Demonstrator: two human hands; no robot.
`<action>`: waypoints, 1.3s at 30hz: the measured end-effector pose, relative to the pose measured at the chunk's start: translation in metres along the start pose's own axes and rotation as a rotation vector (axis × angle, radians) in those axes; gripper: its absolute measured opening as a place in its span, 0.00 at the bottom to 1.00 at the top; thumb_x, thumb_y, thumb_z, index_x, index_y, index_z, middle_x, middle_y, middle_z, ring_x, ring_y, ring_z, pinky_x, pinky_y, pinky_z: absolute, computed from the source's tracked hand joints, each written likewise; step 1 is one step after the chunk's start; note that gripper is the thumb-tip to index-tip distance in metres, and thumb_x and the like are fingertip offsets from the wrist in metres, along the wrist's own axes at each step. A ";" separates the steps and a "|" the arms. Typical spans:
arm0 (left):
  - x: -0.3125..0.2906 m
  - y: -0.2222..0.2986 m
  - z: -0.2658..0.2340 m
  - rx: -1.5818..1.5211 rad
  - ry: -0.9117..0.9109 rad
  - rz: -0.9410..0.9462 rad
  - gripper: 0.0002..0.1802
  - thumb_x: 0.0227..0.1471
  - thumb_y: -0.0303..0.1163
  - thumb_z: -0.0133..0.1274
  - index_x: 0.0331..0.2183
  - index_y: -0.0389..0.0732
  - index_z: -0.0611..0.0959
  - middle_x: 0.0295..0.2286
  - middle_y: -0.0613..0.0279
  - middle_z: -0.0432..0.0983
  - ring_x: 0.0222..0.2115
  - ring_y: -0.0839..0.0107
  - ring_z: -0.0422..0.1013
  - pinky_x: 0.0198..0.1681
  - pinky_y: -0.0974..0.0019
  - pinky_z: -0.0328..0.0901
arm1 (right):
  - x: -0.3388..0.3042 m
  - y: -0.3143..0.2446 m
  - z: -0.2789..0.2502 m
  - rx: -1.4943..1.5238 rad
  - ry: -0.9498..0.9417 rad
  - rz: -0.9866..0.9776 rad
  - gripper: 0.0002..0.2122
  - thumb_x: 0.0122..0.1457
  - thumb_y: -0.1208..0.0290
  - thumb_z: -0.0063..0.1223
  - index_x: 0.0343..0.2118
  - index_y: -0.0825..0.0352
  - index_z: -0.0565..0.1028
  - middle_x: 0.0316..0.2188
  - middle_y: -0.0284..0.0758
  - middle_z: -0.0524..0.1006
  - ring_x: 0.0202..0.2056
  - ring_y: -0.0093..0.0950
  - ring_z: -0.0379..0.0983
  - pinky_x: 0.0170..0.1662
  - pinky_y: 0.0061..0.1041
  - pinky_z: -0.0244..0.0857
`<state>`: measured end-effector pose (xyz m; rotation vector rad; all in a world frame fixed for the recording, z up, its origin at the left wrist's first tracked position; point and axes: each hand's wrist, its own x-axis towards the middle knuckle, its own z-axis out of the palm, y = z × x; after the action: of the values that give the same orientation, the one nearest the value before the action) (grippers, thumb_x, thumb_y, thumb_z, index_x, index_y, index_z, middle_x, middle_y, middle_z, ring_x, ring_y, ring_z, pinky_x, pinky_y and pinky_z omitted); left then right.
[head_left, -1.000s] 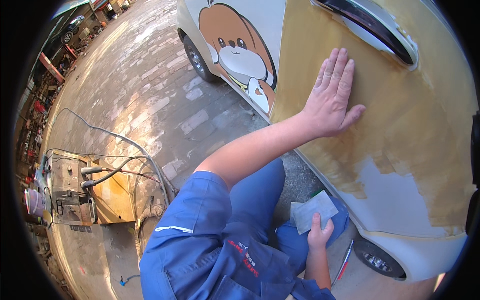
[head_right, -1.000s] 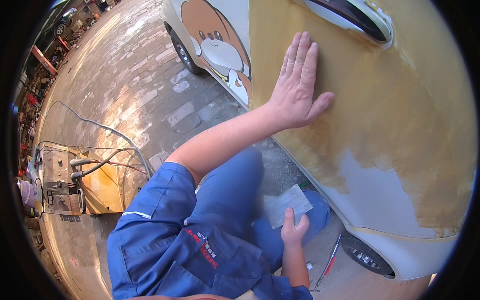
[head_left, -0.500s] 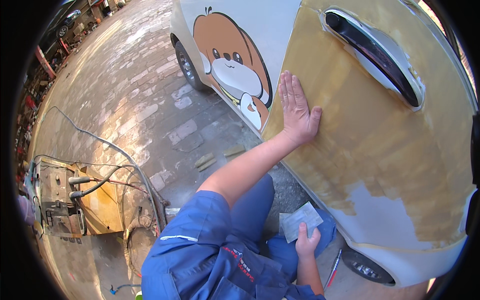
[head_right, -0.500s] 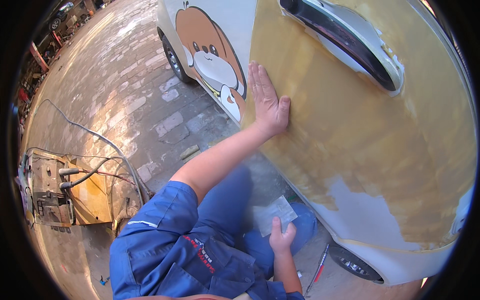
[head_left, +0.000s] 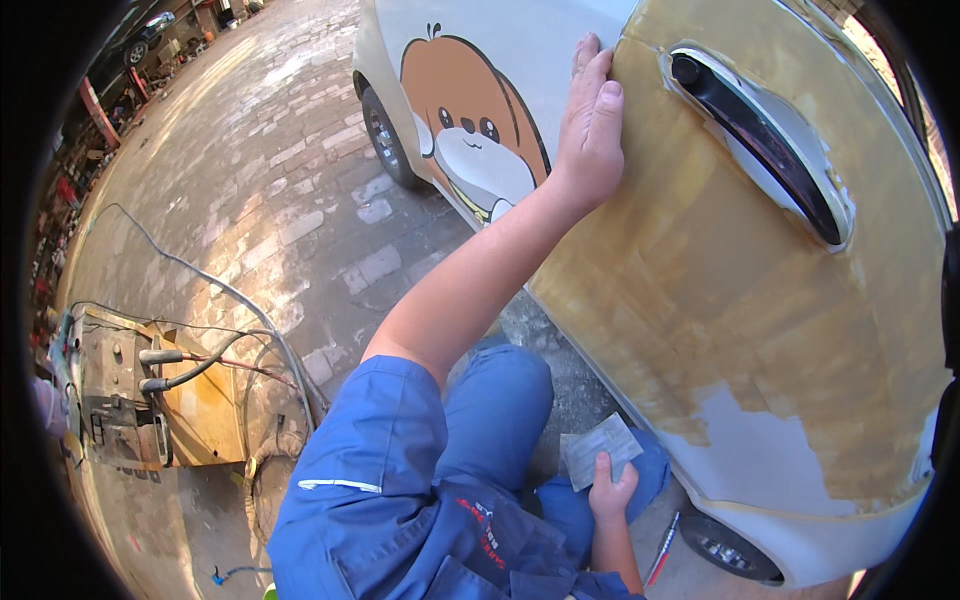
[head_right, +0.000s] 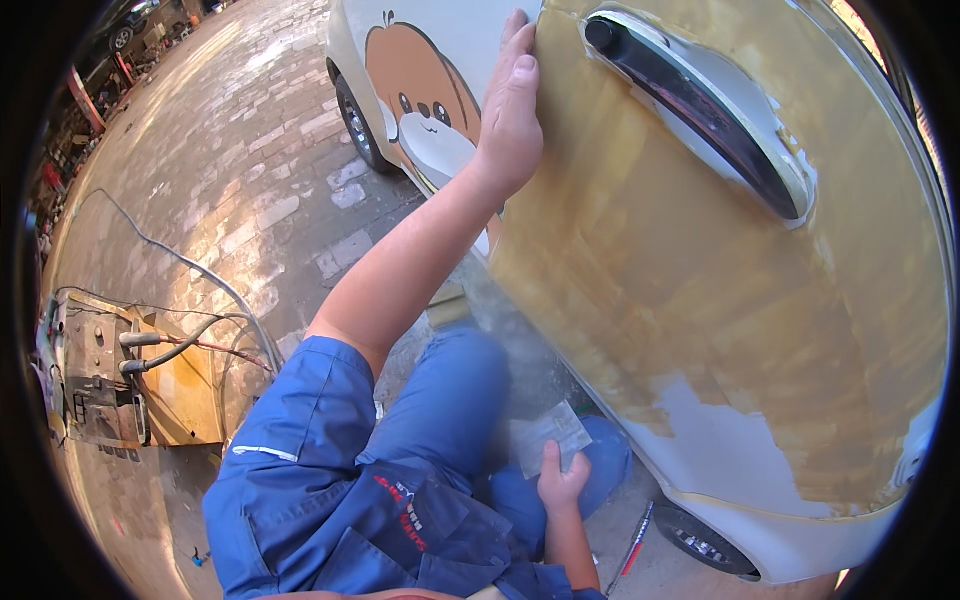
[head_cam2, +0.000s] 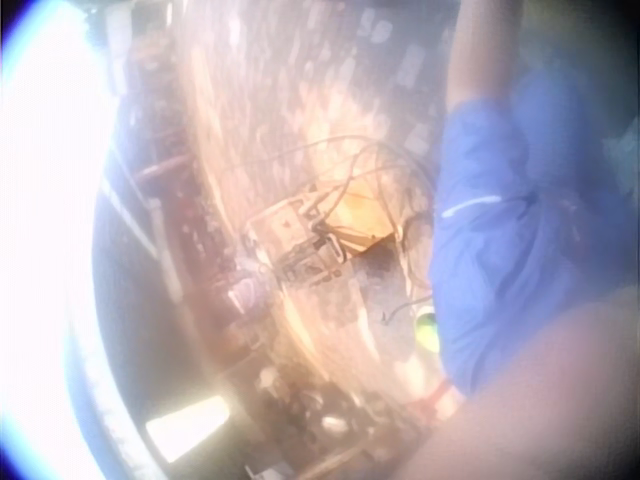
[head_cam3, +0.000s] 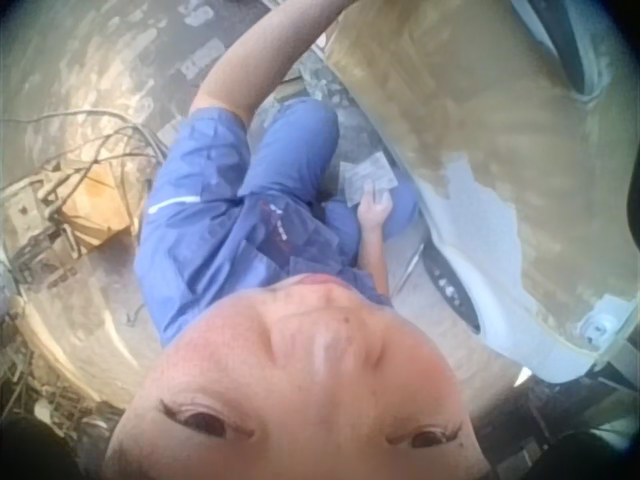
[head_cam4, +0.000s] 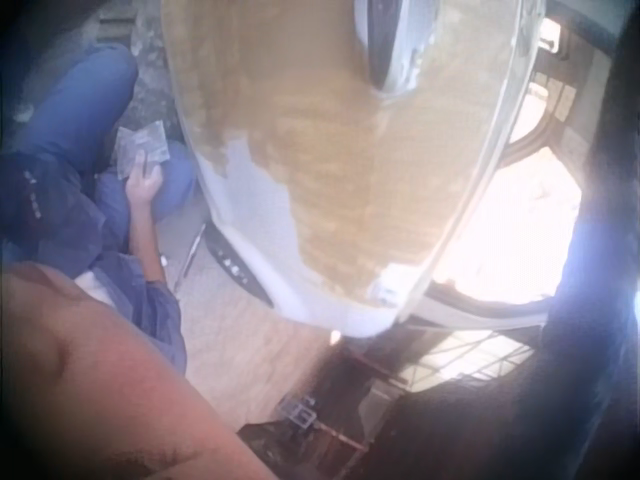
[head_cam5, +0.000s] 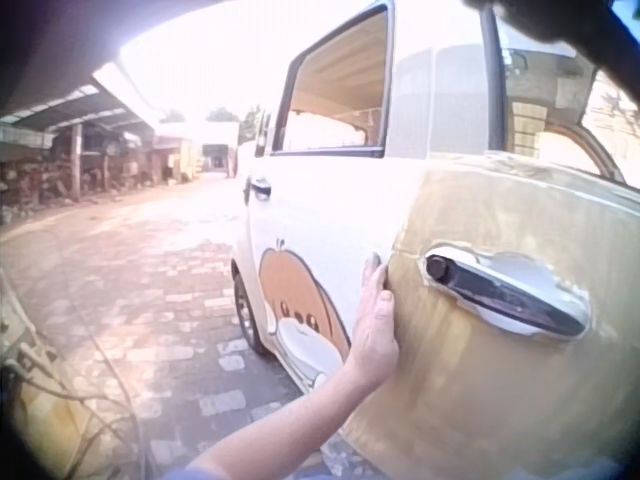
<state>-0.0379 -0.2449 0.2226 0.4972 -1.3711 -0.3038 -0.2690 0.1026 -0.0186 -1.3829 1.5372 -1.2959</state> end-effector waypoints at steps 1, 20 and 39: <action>-0.009 -0.003 -0.001 0.011 0.002 -0.016 0.34 0.70 0.39 0.33 0.66 0.23 0.56 0.70 0.35 0.42 0.73 0.46 0.36 0.73 0.53 0.35 | 0.000 0.000 0.001 0.010 0.004 0.011 0.08 0.64 0.73 0.58 0.38 0.75 0.80 0.32 0.38 0.84 0.33 0.23 0.78 0.39 0.27 0.71; -0.129 -0.026 -0.019 0.125 -0.127 -0.341 0.44 0.71 0.52 0.30 0.67 0.20 0.46 0.69 0.29 0.38 0.72 0.43 0.35 0.73 0.54 0.34 | 0.001 -0.004 0.000 -0.089 -0.035 -0.038 0.09 0.65 0.72 0.57 0.39 0.75 0.79 0.32 0.39 0.83 0.33 0.27 0.79 0.39 0.29 0.71; -0.255 -0.073 -0.055 -0.113 -0.133 -0.725 0.40 0.73 0.52 0.26 0.67 0.23 0.54 0.69 0.40 0.49 0.71 0.55 0.46 0.73 0.61 0.41 | -0.001 -0.010 0.000 -0.075 -0.051 -0.010 0.09 0.67 0.71 0.55 0.40 0.74 0.79 0.33 0.36 0.82 0.34 0.23 0.77 0.40 0.25 0.70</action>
<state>-0.0249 -0.1748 -0.0390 0.8824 -1.2508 -1.0128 -0.2661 0.1043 -0.0094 -1.4614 1.5597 -1.2107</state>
